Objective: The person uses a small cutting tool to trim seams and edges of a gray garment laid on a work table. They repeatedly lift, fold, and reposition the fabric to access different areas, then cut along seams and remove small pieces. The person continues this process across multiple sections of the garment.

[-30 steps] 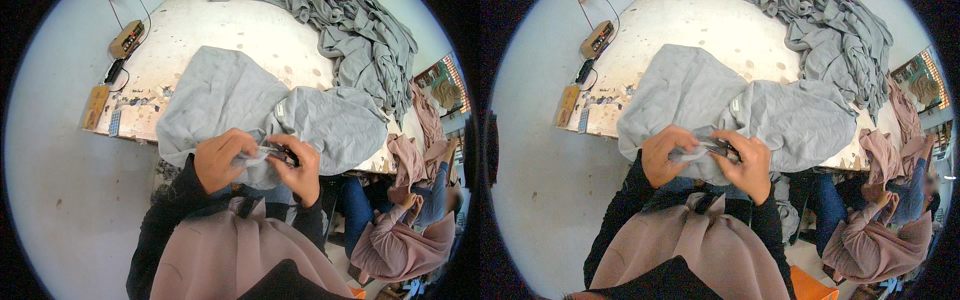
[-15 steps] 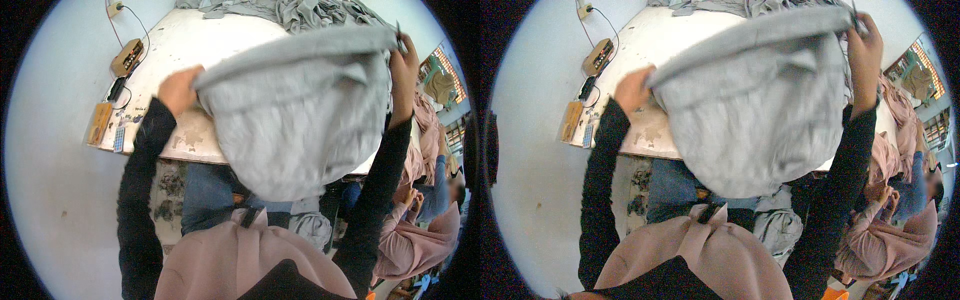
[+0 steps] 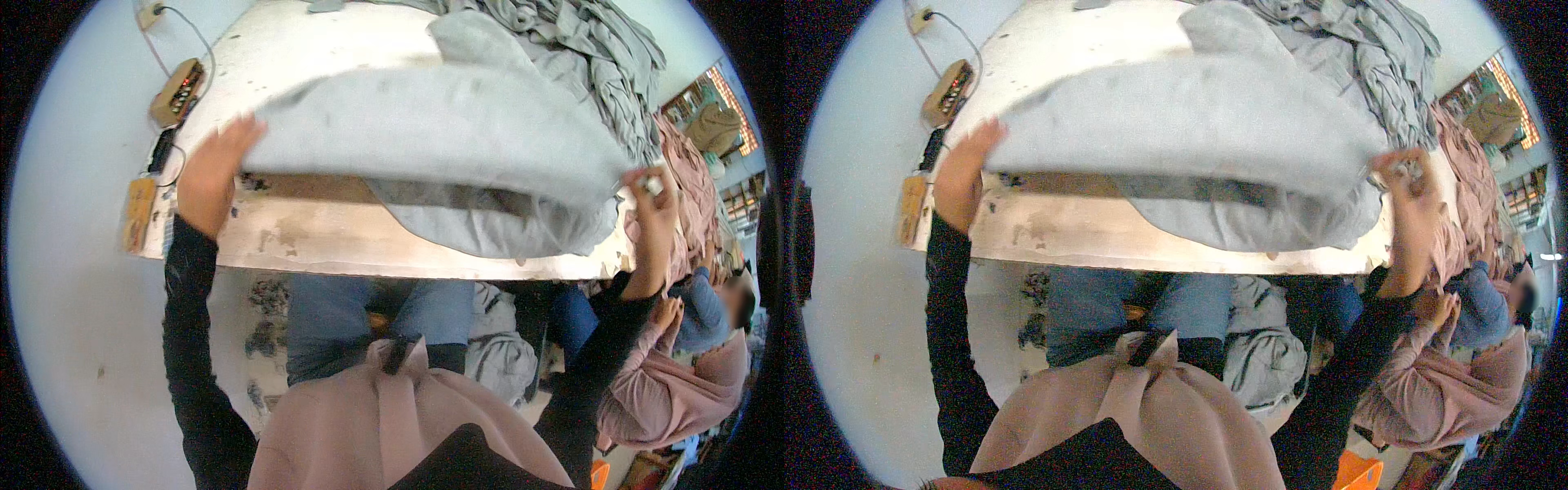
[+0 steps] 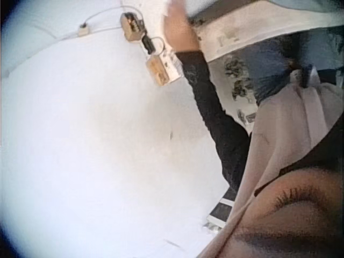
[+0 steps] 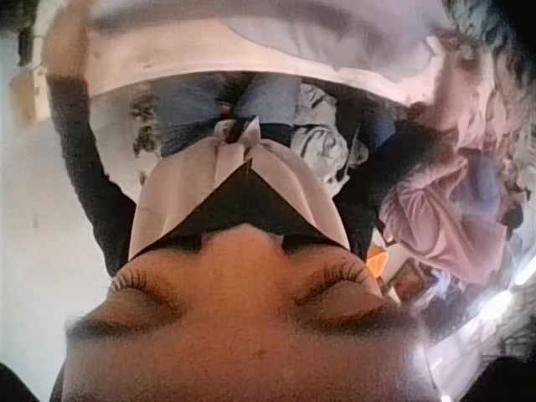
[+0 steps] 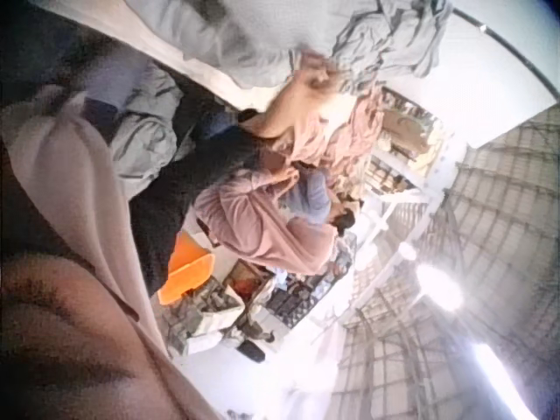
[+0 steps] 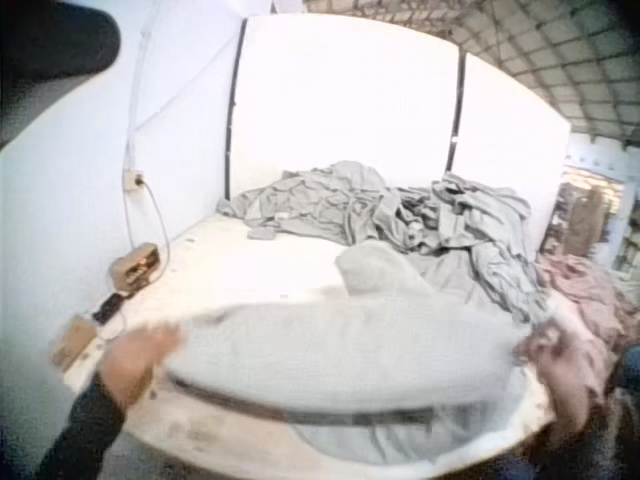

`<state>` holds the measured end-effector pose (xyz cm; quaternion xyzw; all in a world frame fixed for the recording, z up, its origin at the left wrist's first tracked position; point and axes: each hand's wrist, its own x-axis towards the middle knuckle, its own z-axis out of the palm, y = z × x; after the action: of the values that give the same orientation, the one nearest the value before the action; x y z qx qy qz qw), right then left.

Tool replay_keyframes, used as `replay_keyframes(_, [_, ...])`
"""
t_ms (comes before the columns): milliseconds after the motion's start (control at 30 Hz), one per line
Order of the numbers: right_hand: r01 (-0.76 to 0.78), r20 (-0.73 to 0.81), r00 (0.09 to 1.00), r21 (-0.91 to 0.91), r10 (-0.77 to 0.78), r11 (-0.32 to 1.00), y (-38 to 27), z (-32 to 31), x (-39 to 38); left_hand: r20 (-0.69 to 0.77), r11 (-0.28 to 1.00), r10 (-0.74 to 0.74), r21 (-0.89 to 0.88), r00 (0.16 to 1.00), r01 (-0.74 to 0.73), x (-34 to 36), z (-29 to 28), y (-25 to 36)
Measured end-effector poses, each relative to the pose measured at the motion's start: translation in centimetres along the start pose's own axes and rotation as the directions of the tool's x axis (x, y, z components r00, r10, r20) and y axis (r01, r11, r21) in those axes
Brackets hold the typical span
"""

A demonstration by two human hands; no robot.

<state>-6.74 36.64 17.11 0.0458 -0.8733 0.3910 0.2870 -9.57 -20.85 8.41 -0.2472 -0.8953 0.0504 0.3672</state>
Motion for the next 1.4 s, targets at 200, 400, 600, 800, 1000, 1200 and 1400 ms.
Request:
replay_keyframes(200, [-0.446,0.177,0.88,-0.016,0.441,0.895,4.7,2.9,-12.9,0.464,0.904,0.062,-0.401,0.884,0.147,-8.4,1.1,7.5])
replay_keyframes(400, [-0.481,-0.111,0.877,-0.248,0.468,0.841,3.7,3.8,-16.3,0.438,0.769,-0.06,-0.552,0.897,0.321,-10.1,2.3,7.8])
replay_keyframes(600, [-0.265,-0.13,0.954,0.069,0.272,0.962,1.4,5.3,-16.4,0.193,0.857,-0.082,-0.487,0.978,0.168,-11.6,4.3,8.3])
replay_keyframes(800, [-0.29,-0.069,0.957,-0.204,0.282,0.935,1.6,8.3,-12.3,0.089,0.879,-0.061,-0.466,0.994,0.096,-12.0,5.1,8.0])
replay_keyframes(1000, [-0.349,-0.038,0.936,-0.253,0.351,0.902,1.1,10.6,-9.9,0.084,0.864,-0.047,-0.496,0.995,0.082,-12.3,5.3,7.9])
replay_keyframes(1200, [-0.344,-0.044,0.937,-0.268,0.346,0.9,1.7,11.0,-9.8,0.077,0.882,-0.049,-0.465,0.996,0.079,-12.5,5.4,8.0])
replay_keyframes(1400, [-0.348,-0.037,0.935,-0.284,0.353,0.893,2.2,11.1,-10.0,0.0,0.866,-0.052,-0.498,0.999,0.045,-12.1,5.7,8.1])
